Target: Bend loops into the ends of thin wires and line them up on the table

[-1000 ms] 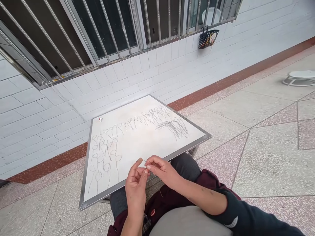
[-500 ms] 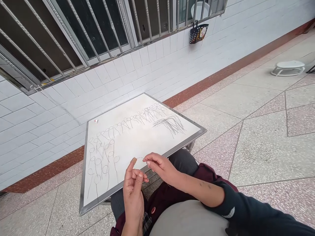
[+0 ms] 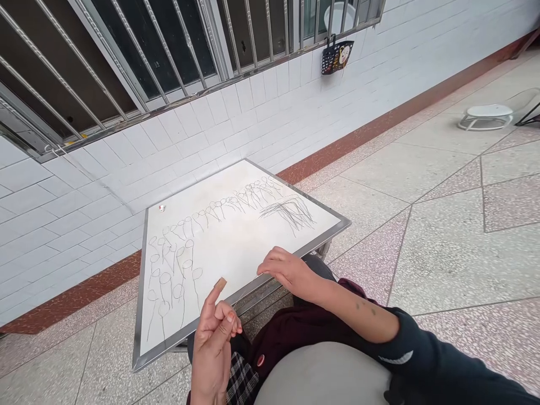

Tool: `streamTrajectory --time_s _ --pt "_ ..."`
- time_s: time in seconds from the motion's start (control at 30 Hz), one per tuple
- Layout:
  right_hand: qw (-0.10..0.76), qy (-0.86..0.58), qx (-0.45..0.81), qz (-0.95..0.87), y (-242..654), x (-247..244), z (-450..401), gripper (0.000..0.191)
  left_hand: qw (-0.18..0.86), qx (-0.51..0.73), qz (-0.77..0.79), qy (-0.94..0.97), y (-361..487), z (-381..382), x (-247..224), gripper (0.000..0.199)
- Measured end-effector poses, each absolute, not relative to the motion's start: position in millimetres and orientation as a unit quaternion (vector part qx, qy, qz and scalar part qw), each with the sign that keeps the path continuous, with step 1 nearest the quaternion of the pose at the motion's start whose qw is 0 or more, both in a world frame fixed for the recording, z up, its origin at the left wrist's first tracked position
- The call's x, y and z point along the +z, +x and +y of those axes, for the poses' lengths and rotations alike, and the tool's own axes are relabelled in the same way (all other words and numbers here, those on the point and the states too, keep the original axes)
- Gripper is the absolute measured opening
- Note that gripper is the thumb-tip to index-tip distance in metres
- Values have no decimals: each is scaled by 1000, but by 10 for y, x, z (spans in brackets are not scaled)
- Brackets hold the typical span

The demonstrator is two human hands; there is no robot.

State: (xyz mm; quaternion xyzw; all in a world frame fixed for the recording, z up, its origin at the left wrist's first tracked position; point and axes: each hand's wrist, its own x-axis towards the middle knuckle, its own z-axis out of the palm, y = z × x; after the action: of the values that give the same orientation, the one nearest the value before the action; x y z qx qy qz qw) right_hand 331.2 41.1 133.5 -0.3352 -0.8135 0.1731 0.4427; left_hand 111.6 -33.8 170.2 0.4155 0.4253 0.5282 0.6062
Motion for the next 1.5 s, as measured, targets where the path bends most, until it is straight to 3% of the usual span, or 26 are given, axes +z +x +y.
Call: streamTrajectory --time_s 0.17,0.3,0.53,0.67,0.8,1.1,1.27,1.5 --pt "379 -305 75 -870 3444 1471 450 35 619 458 444 458 1076 -378 1603 57" --pt "354 -289 67 -887 3453 1484 462 30 620 433 460 466 1097 -381 1645 55" --pt "383 -260 161 -871 3216 1347 385 26 630 464 447 434 1177 -333 1646 56" --pt "403 -265 155 -862 3095 1293 367 17 647 479 422 416 1211 -325 1582 56" --pt "427 -314 155 -834 3048 1232 386 19 657 493 400 407 1241 -339 1556 53" --pt "457 -272 117 -839 3044 1304 399 17 669 506 382 388 1225 -378 1600 53" --pt "400 -210 70 -889 3167 1426 410 28 678 497 384 381 1204 -389 1613 52" --pt "314 -166 52 -933 3328 1577 433 29 711 418 379 419 1166 -446 1576 51"
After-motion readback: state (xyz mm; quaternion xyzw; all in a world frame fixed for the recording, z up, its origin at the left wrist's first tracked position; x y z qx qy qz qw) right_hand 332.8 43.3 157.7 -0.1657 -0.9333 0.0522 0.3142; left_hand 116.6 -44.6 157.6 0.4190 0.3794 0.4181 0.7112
